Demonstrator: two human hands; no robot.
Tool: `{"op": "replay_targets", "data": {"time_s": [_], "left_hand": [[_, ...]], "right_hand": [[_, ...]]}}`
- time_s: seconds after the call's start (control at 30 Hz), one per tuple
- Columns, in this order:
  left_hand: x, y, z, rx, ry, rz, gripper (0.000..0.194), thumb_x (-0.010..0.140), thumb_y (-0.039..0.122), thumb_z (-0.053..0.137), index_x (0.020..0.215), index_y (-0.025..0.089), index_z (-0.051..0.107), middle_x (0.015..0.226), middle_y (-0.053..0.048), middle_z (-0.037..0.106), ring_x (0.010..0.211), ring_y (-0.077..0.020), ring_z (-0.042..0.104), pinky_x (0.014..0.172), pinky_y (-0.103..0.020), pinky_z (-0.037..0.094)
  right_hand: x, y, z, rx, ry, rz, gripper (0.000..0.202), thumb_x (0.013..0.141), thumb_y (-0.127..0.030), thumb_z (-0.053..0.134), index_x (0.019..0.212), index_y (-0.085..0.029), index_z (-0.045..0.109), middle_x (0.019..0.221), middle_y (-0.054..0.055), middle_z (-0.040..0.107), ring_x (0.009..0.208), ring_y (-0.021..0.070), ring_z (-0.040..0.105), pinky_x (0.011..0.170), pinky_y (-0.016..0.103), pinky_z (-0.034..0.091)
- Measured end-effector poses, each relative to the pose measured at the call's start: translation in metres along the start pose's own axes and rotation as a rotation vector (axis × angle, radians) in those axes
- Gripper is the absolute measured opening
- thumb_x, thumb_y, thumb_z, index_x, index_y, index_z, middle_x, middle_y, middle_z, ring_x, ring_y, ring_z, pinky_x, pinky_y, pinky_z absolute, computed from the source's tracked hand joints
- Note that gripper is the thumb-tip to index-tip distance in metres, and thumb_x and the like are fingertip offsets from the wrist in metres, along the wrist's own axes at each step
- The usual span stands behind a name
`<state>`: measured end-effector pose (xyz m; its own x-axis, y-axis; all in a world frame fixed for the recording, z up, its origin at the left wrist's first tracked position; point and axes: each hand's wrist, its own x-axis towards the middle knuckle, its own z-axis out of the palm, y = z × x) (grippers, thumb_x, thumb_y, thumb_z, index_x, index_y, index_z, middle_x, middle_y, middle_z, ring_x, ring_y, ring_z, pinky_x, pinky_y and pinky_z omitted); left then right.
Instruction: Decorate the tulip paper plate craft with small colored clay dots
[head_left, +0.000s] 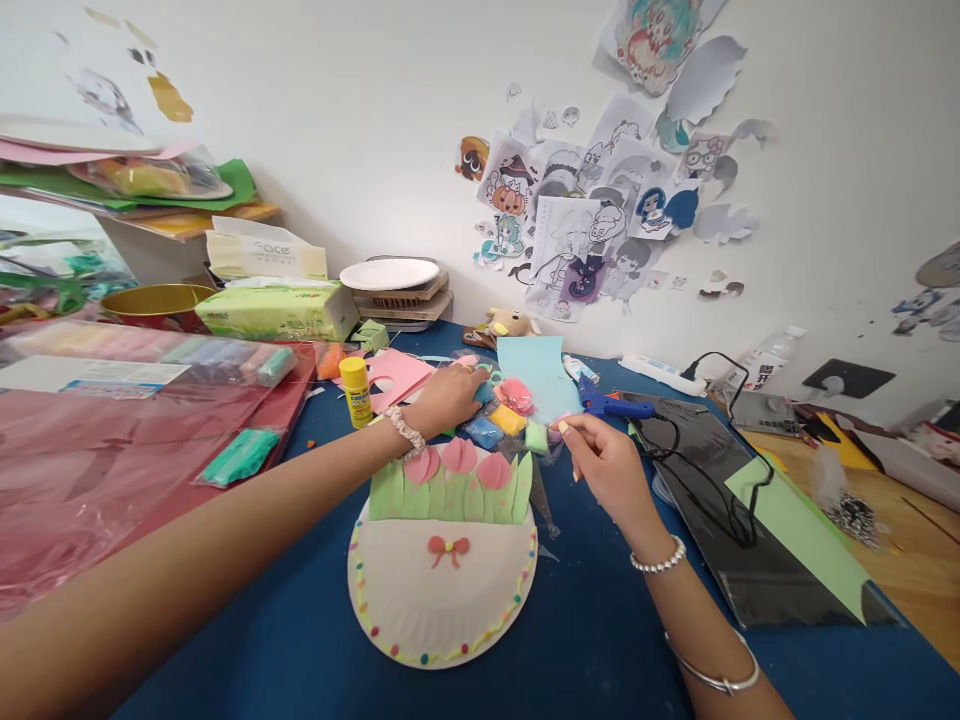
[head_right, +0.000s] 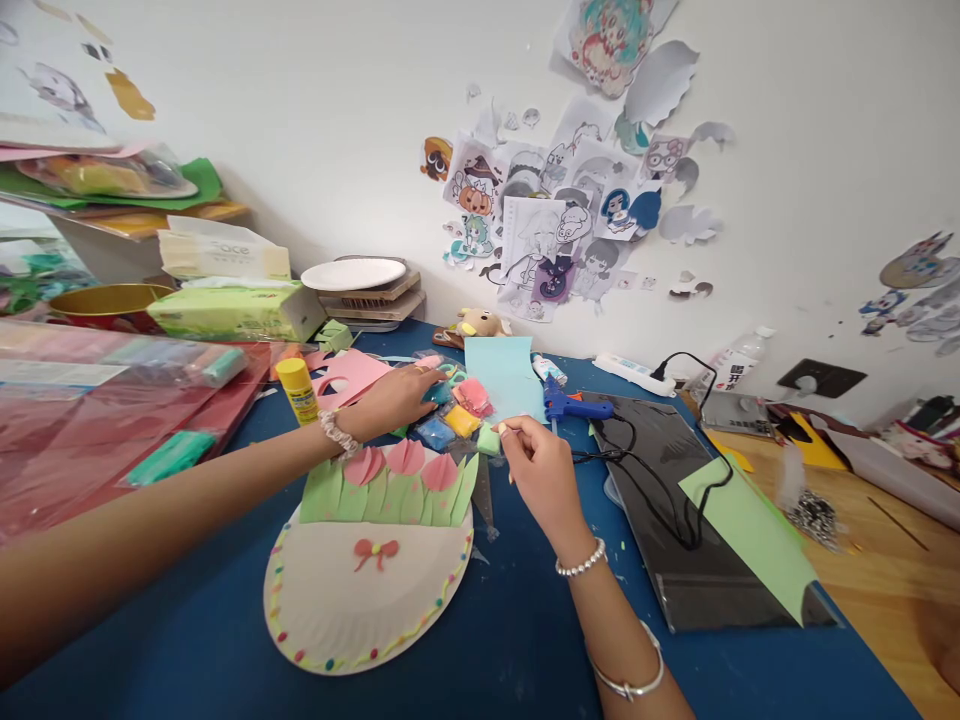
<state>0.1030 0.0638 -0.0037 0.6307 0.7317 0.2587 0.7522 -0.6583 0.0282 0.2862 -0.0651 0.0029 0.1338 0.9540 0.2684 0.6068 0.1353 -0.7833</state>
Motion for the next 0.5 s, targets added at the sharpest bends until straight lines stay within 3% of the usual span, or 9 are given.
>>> {"op": "replay_targets", "data": {"time_s": [0.5], "left_hand": [[0.0001,0.0013,0.0025,-0.043,0.138,-0.045,0.031,0.084,0.029,0.052,0.113,0.016,0.05,0.114,-0.009,0.054,0.096,-0.0214,0.056,0.079,-0.042,0.048]], "right_hand": [[-0.0003,-0.0002,0.0,-0.008,-0.005,-0.004,0.029,0.083,-0.039,0.043,0.083,-0.017,0.062,0.042,-0.005,0.042,0.039,0.0115,0.045,0.045,0.023,0.035]]}}
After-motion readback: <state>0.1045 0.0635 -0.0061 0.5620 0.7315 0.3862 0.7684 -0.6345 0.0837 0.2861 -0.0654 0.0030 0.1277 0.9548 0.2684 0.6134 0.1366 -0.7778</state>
